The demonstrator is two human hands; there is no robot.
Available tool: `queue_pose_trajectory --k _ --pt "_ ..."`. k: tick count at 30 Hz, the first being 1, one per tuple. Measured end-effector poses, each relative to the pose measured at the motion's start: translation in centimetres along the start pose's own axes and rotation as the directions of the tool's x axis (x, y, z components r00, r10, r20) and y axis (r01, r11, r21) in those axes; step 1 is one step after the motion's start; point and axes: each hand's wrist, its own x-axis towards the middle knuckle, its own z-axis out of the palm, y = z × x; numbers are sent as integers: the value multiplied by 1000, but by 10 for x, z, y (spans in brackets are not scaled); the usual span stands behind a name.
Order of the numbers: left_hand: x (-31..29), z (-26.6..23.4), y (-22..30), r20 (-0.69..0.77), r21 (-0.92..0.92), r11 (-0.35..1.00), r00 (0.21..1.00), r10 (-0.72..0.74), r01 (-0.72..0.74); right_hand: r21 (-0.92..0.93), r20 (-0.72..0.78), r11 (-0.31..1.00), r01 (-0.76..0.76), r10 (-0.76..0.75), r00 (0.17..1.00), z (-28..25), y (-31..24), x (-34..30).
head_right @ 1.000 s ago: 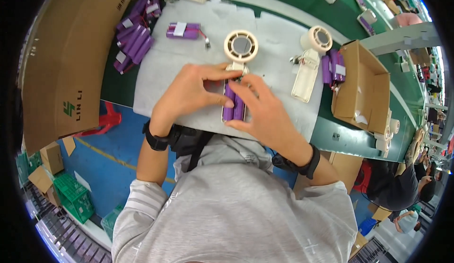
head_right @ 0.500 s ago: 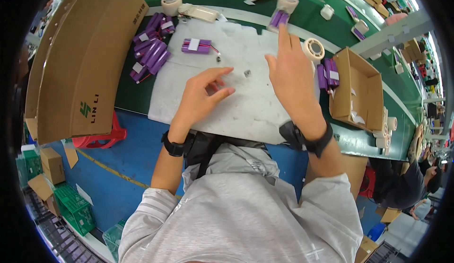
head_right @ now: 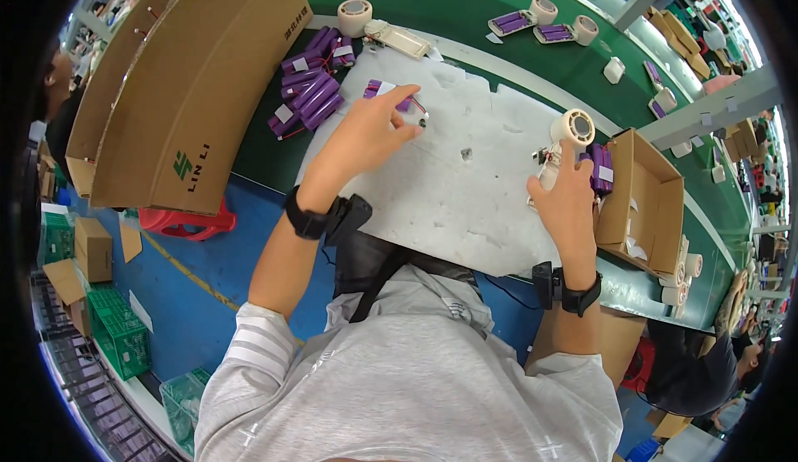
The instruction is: The person connects a battery pack to a circuit board inside a plastic fan housing, presses the battery into the compartment, and sets the assembly aside. They then reach into a box to gather more battery packs and repeat the process with another fan housing.
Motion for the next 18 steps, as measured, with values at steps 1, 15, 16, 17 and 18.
queue_pose_trajectory --k 1,15,16,17,18 --pt "7 1 -1 24 0 1000 1000 -16 16 57 -27 998 13 -12 1000 1 1 2" --pt "-12 6 73 15 -398 906 986 166 -147 507 -239 784 360 -273 932 -1 -33 -33" --pt "-17 14 78 24 -401 906 987 157 -135 533 -402 701 474 -283 871 -5 -35 -30" --pt "-21 24 84 141 -524 846 970 196 -95 535 -554 608 587 -272 786 -7 -36 -29" --pt "-24 32 87 247 -634 773 938 245 -35 545 -542 606 579 -272 795 -7 -30 -29"
